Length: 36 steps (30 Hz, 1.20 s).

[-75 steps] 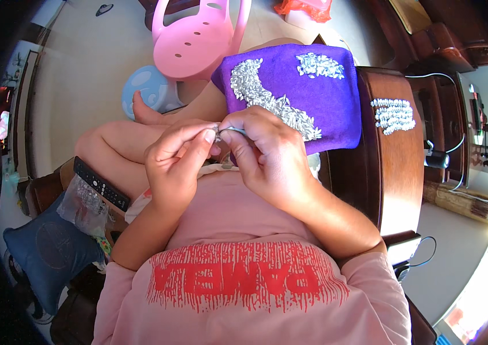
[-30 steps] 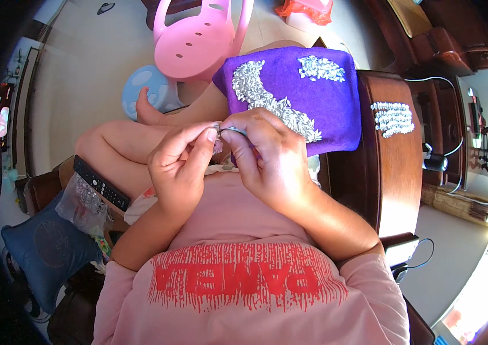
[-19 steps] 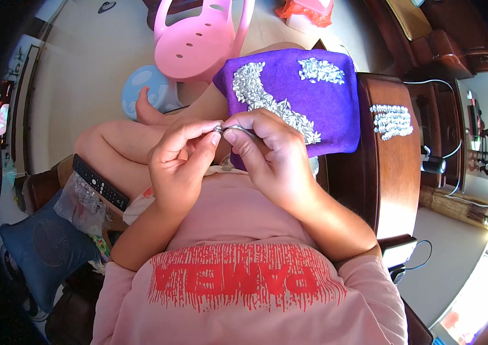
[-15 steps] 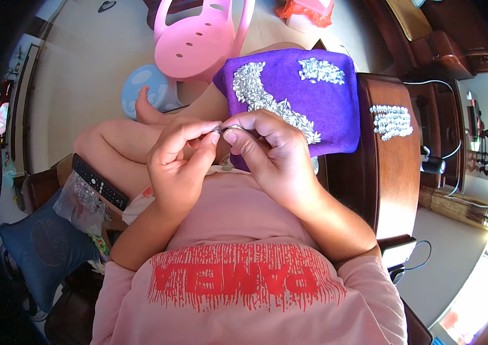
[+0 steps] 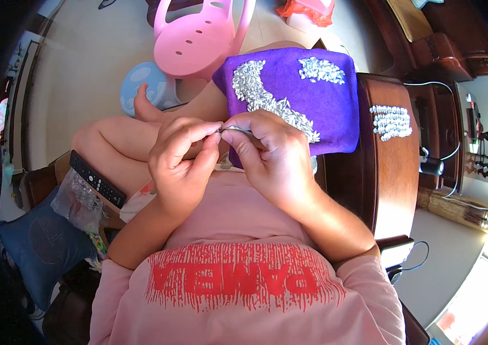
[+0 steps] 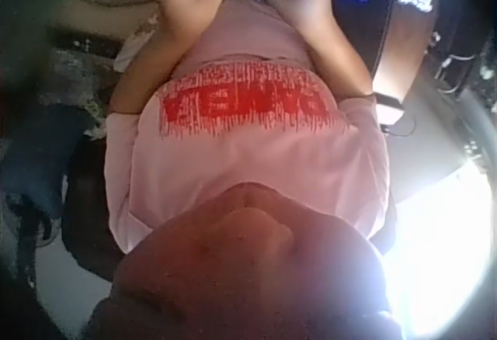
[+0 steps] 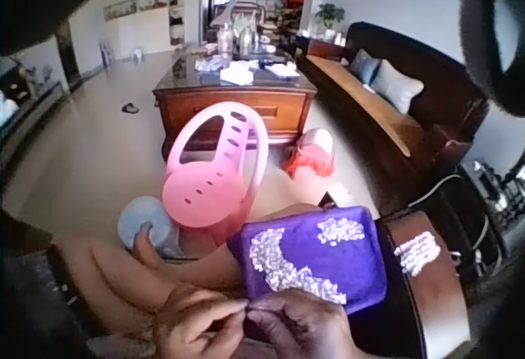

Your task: Assembling small white plastic components by hand.

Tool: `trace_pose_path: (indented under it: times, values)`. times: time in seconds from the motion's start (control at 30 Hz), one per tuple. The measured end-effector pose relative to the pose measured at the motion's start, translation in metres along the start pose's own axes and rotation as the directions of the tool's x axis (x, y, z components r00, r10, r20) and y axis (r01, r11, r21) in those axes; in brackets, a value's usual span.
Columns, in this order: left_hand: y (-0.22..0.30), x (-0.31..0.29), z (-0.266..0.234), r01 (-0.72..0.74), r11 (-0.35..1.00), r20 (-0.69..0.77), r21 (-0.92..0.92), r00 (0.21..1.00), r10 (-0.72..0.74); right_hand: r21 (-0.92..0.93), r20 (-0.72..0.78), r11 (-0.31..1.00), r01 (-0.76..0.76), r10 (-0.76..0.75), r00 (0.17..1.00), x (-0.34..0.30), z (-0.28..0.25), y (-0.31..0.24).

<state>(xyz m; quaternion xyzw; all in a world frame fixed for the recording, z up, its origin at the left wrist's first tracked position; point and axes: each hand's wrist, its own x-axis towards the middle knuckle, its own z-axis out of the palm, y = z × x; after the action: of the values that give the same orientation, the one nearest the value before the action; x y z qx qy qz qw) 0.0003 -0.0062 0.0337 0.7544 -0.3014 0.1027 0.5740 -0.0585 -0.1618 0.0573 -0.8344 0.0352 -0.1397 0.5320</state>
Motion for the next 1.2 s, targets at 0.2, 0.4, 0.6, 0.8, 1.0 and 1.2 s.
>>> trace_pose_path:
  times: [0.2, 0.4, 0.6, 0.8, 1.0, 1.2]
  values:
    - [-0.0034, -0.0013, 0.0019, -0.029, 0.999, -0.004, 0.024, 1.0, 0.029, -0.209, -0.043, 0.972, 0.107, -0.119, 0.992, 0.0, 0.0059, 0.0011]
    - [-0.006, -0.0018, 0.003, -0.039, 0.998, 0.0, 0.055, 0.999, 0.039, -0.252, -0.071, 0.956, 0.146, -0.169, 0.983, -0.0011, 0.0099, 0.0057]
    - [-0.0071, -0.0019, 0.0025, 0.053, 0.998, -0.001, 0.018, 0.999, -0.053, -0.218, -0.021, 0.954, 0.207, -0.216, 0.976, 0.0035, 0.0023, 0.0044]
    - [-0.0066, 0.0003, 0.0009, 0.045, 0.995, -0.013, 0.091, 0.999, -0.044, -0.206, -0.025, 0.952, 0.225, -0.235, 0.972, 0.0014, 0.003, 0.0025]
    - [-0.0053, 0.0005, 0.0012, -0.018, 0.988, 0.0, 0.151, 1.0, 0.018, -0.223, -0.039, 0.949, 0.224, -0.238, 0.971, 0.0024, 0.003, 0.0033]
    - [-0.0073, 0.0005, 0.0017, -0.033, 0.993, 0.001, 0.115, 0.999, 0.033, -0.215, -0.038, 0.952, 0.216, -0.229, 0.973, 0.0031, 0.0026, 0.0039]
